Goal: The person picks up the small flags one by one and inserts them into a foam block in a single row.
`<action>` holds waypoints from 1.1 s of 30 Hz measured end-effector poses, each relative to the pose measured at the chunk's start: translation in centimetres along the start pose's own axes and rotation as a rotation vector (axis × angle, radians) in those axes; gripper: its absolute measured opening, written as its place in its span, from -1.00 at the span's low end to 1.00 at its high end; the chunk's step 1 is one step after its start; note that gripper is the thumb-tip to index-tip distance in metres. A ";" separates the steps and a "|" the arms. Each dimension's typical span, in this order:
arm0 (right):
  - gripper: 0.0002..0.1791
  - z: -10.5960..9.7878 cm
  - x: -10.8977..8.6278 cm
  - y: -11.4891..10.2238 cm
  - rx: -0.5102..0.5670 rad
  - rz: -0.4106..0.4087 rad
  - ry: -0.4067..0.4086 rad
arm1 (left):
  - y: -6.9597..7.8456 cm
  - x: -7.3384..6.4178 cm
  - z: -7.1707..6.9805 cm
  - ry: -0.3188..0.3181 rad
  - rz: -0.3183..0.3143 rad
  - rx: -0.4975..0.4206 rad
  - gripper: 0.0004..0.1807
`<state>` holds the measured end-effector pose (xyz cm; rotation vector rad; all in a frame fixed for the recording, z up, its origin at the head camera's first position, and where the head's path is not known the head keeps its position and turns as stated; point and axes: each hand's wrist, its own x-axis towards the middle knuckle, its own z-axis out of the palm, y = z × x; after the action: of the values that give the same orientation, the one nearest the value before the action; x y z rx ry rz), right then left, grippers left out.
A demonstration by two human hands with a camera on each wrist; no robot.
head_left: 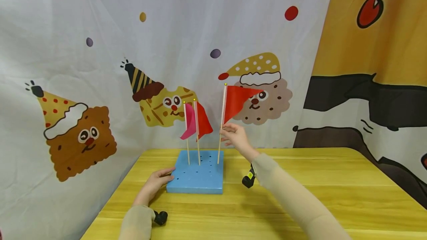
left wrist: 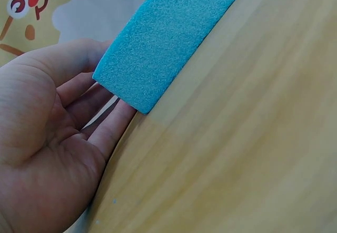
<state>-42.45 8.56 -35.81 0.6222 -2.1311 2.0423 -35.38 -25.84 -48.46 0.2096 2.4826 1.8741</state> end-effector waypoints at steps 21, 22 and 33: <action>-0.77 3.6 1.0 3.0 -0.076 0.027 0.022 | -0.1 -0.2 0.1 -0.006 -0.011 -0.016 -0.47; -0.76 3.7 1.0 3.1 -0.076 0.026 0.023 | -0.1 -0.2 0.1 -0.006 -0.009 -0.012 -0.47; -0.80 4.0 1.4 3.9 -0.086 0.031 0.036 | 0.2 -0.1 0.2 0.025 -0.019 0.011 -0.51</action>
<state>-44.39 4.41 -39.24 0.5393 -2.2080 1.9500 -35.20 -25.57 -48.32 0.1636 2.5024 1.8672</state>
